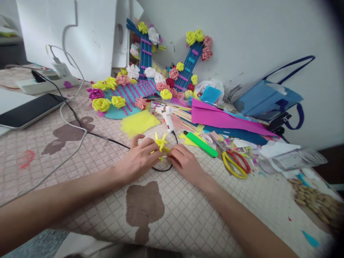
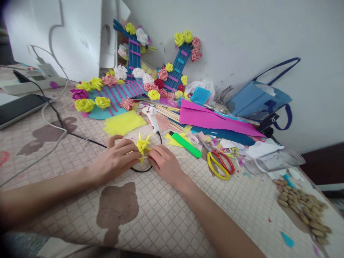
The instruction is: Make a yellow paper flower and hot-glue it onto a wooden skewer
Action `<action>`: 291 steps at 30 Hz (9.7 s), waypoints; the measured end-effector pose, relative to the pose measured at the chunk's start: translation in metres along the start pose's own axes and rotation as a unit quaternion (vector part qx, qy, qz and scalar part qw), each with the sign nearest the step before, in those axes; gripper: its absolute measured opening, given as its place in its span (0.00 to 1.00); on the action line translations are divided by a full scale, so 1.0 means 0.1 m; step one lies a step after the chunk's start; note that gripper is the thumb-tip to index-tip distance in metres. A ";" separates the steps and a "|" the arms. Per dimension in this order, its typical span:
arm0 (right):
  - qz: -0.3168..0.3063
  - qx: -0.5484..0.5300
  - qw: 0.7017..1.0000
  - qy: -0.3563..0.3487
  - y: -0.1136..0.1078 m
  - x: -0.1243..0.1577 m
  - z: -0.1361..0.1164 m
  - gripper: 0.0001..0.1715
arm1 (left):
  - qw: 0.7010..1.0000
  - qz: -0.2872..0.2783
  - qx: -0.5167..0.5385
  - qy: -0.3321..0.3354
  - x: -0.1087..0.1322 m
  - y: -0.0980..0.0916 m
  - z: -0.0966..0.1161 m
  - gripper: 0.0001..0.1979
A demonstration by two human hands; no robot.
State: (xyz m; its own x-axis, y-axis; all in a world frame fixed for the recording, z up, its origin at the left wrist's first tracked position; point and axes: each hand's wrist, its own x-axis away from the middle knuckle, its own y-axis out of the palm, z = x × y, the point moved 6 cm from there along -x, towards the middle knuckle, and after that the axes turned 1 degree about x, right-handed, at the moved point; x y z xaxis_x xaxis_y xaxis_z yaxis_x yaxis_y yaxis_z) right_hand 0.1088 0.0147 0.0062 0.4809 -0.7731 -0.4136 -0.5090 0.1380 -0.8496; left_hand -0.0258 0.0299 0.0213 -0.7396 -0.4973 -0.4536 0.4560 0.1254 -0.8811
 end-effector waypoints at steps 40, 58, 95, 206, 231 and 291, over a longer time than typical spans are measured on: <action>-0.027 0.095 0.994 -0.048 0.05 -0.07 -0.17 0.06 | 1.000 0.000 -0.015 0.004 0.00 0.00 0.00 0.11; -0.026 0.103 0.993 -0.042 0.05 -0.07 -0.17 0.09 | 1.000 0.005 -0.010 -0.002 0.00 0.01 -0.01 0.11; -0.028 0.119 0.992 -0.025 0.08 -0.11 -0.20 0.09 | 1.000 -0.002 -0.003 -0.016 -0.01 -0.03 -0.01 0.09; 0.020 0.085 0.996 -0.003 0.14 -0.07 -0.21 0.11 | 0.996 0.003 -0.056 -0.069 0.06 -0.08 -0.04 0.07; 0.041 0.129 0.990 0.029 0.12 -0.06 -0.35 0.11 | 0.997 0.008 -0.036 -0.063 0.06 -0.06 -0.03 0.08; 0.011 0.164 0.986 0.038 0.14 -0.06 -0.24 0.11 | 0.998 0.015 -0.037 -0.043 0.02 0.01 0.00 0.09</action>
State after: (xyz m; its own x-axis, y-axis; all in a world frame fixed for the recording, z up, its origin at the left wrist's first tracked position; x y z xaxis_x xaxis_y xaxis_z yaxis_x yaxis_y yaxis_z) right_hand 0.0823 0.0062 0.0046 0.4106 -0.8104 -0.4179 -0.2539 0.3386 -0.9060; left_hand -0.0269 0.0291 0.0190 -0.6800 -0.5636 -0.4691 0.4370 0.2022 -0.8764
